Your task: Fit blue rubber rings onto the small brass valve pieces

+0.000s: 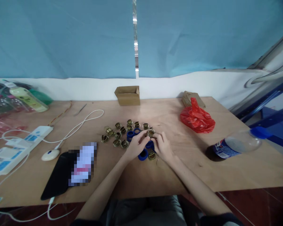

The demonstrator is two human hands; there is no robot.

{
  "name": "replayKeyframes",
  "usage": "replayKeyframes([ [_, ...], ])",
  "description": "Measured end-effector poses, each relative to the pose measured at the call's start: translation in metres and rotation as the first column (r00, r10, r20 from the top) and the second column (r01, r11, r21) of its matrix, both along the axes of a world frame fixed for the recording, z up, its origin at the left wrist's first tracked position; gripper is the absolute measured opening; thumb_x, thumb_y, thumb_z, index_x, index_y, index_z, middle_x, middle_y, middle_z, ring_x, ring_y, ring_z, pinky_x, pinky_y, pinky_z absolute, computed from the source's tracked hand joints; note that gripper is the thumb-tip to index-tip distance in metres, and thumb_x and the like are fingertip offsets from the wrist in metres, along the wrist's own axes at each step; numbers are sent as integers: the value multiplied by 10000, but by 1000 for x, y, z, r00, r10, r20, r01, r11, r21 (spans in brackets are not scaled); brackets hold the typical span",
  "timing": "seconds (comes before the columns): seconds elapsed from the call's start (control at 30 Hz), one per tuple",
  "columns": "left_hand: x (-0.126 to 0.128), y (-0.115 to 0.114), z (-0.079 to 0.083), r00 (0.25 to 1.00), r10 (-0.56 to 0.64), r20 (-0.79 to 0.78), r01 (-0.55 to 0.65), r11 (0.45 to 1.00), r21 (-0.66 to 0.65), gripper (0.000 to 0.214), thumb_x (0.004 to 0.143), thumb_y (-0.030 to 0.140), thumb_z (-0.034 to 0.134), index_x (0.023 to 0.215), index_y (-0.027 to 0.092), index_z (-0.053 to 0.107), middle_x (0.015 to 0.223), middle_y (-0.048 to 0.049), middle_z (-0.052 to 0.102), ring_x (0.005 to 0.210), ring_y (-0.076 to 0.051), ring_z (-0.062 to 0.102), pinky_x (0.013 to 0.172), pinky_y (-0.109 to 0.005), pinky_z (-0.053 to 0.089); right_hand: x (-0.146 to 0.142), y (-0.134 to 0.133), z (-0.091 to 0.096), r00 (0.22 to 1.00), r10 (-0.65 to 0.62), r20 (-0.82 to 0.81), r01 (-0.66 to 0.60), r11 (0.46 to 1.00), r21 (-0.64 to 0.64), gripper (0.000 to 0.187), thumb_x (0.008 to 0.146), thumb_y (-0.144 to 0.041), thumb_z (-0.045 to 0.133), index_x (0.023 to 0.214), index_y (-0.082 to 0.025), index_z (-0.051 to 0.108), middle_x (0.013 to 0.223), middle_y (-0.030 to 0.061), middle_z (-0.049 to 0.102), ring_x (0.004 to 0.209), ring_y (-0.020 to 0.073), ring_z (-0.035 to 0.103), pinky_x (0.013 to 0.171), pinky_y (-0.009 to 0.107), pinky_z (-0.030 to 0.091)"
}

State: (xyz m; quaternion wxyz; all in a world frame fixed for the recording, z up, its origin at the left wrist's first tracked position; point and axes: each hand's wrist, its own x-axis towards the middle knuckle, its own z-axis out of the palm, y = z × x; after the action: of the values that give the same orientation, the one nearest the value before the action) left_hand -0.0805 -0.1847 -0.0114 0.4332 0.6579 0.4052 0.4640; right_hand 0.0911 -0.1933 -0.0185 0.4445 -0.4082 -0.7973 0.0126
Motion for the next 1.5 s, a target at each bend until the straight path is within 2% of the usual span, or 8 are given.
replayKeyframes([
  [0.17,0,2,1,980,-34,194,31,999,17,350,939,321,590,1257,181,627,1289,-118,689,1208,-228,652,1058,-382,518,2,0,8,998,62,-19,-63,998,-16,179,992,-241,548,1170,-216,559,1095,115,611,1016,238,632,835,363,572],
  [0.33,-5,1,5,973,-75,220,76,997,3,335,934,312,619,1245,191,643,1318,-114,671,1251,-225,626,1106,-384,485,2,2,11,995,98,35,-96,993,-71,98,1000,-257,530,1073,-211,574,1033,107,609,973,235,621,807,353,555],
  [0.5,-6,2,6,983,-41,179,37,999,28,312,956,321,586,1239,199,635,1296,-115,671,1232,-224,630,1091,-394,492,2,3,8,986,152,-62,-163,951,-261,102,994,-312,552,952,-224,525,775,1,547,671,159,546,638,280,482],
  [0.6,-7,3,7,984,-40,176,35,999,30,299,964,326,576,1235,206,615,1277,-114,672,1231,-221,627,1089,-398,487,4,5,9,975,156,-161,-205,912,-356,92,997,-318,538,1011,-229,520,685,-50,478,561,125,463,560,248,418],
  [0.97,-6,2,7,996,-38,80,33,997,70,256,971,355,544,1126,190,663,1123,-95,695,1075,-201,663,963,-347,531,4,-1,22,959,244,-145,-283,860,-425,65,943,-271,546,979,-228,513,657,-65,479,561,116,460,577,247,393],
  [1.2,-5,2,4,996,-70,57,68,997,48,264,975,350,537,1152,197,659,1130,-90,700,1068,-201,666,944,-340,536,4,-1,28,939,198,-283,-312,837,-450,132,949,-309,548,870,-229,478,647,-59,491,551,110,460,547,231,397],
  [1.33,-5,1,1,996,-75,56,73,997,36,263,969,356,551,1149,194,655,1116,-86,701,1039,-199,675,912,-328,549,4,1,30,940,216,-265,-314,850,-423,144,957,-283,520,830,-215,516,654,-44,498,580,115,469,572,238,385],
  [1.5,-3,-1,-1,998,-66,-15,67,997,44,269,968,348,550,1160,194,657,1140,-87,703,1044,-198,673,925,-326,539,2,3,27,950,216,-225,-288,885,-365,292,895,-220,498,639,-221,358,620,-38,416,583,120,409,571,251,328],
])
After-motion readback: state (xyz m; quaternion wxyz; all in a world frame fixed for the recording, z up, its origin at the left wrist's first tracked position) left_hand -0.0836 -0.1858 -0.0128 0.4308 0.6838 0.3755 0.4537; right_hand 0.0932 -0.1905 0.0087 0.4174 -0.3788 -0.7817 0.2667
